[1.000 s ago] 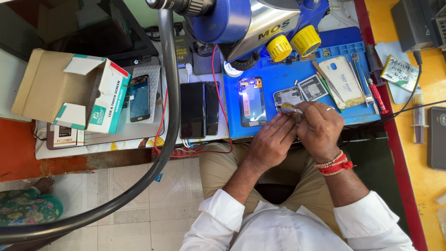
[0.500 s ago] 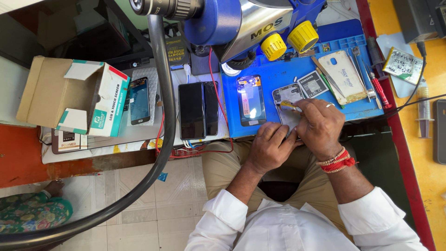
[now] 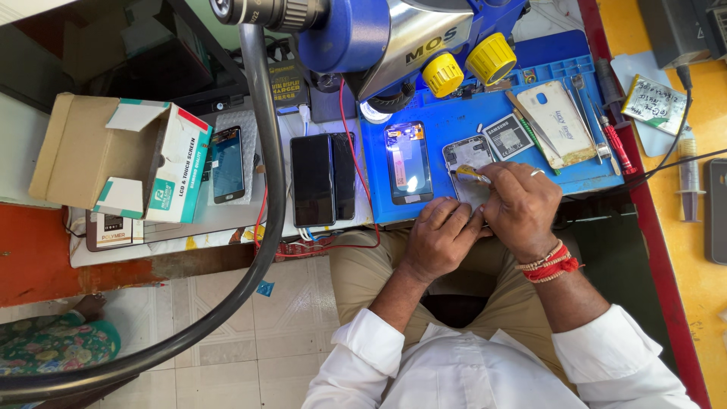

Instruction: The person sits at a repair workbench holding a disassembled phone frame and a yellow adhesive tube. They open the tube, squeeze adhesive along the edges of the phone frame, reposition the frame repeatedly to reach different sides, and continue applying adhesive around the frame on the workbench.

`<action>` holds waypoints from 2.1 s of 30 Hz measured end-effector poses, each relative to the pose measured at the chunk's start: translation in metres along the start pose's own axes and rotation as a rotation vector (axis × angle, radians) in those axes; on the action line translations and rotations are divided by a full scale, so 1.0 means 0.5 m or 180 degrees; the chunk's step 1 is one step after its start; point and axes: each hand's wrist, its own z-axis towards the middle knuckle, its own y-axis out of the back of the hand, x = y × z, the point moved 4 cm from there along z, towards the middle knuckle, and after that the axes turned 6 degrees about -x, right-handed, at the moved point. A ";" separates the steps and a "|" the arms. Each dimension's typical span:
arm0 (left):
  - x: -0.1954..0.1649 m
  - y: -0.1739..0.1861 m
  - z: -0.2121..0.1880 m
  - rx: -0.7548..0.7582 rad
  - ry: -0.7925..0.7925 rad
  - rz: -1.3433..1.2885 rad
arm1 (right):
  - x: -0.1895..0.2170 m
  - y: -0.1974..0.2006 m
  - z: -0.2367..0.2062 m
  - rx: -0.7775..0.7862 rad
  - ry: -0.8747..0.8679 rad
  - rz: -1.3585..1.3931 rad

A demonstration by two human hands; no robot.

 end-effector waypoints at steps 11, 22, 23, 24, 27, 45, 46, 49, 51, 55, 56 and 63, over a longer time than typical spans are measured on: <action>-0.003 0.006 0.005 0.0025 0.0020 -0.0006 | 0.007 0.008 -0.006 0.0004 0.0060 -0.0043; -0.005 0.009 0.008 0.0056 -0.0003 0.0019 | 0.011 0.012 -0.005 -0.0003 0.0048 -0.0067; -0.004 0.009 0.008 0.0056 0.0011 0.0007 | 0.012 0.013 -0.005 -0.0020 0.0065 -0.0078; -0.004 0.008 0.008 0.0046 0.0027 -0.0002 | 0.013 0.014 -0.005 -0.0037 0.0093 -0.0089; -0.006 0.007 0.009 0.0026 0.0047 -0.0001 | 0.014 0.016 -0.005 -0.0062 0.0057 -0.0046; -0.007 0.006 0.004 0.0079 0.0024 0.0045 | 0.014 0.023 -0.014 0.0077 0.0033 -0.0031; -0.007 0.006 0.004 0.0105 -0.0006 0.0065 | 0.016 0.024 -0.015 0.0052 0.0055 -0.0061; -0.006 0.007 0.004 0.0032 0.0078 -0.0027 | 0.019 0.027 -0.015 0.0016 0.0120 -0.0101; -0.007 0.005 0.005 0.0047 0.0053 -0.0025 | 0.018 0.028 -0.016 0.0074 0.0048 -0.0088; -0.008 0.005 0.005 0.0055 0.0097 -0.0030 | 0.021 0.029 -0.018 0.0031 0.0106 -0.0114; -0.007 0.006 0.005 0.0037 0.0090 -0.0009 | 0.021 0.030 -0.019 -0.0015 0.0128 -0.0112; -0.009 0.007 0.004 0.0030 0.0053 0.0028 | 0.027 0.034 -0.023 -0.0037 0.0176 -0.0209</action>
